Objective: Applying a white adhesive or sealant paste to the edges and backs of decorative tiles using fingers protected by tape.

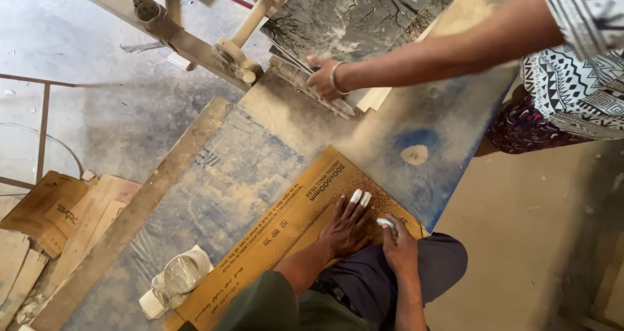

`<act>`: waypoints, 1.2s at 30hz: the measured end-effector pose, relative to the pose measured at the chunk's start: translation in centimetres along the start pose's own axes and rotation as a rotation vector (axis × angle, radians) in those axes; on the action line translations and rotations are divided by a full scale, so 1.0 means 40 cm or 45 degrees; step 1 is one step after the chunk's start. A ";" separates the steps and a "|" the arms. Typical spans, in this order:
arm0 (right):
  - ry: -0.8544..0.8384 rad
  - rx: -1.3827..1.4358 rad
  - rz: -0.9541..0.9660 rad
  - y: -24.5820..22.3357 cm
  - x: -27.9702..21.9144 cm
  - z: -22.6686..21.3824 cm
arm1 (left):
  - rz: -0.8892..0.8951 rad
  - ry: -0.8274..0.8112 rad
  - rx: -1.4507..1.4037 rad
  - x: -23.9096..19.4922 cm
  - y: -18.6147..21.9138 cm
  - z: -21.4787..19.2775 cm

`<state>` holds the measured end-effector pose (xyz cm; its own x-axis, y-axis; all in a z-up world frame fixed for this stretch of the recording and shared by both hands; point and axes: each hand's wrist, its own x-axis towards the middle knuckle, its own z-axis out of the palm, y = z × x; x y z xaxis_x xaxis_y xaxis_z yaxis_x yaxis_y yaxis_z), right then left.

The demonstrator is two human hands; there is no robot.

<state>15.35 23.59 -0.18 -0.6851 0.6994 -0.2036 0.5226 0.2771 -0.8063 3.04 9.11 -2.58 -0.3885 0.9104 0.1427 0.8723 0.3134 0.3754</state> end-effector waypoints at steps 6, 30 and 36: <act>0.018 -0.013 -0.041 0.000 0.005 0.000 | 0.003 0.008 -0.008 0.000 -0.007 0.029; 0.024 0.083 -0.021 0.027 0.005 0.002 | -0.036 -0.087 -0.066 0.013 0.012 -0.024; -0.012 0.074 0.011 -0.002 0.004 -0.004 | -0.042 -0.132 -0.040 0.016 0.013 -0.017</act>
<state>15.29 23.77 -0.05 -0.6858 0.6952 -0.2155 0.4980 0.2322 -0.8355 3.03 9.68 -1.67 -0.3826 0.9232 0.0349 0.8491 0.3365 0.4071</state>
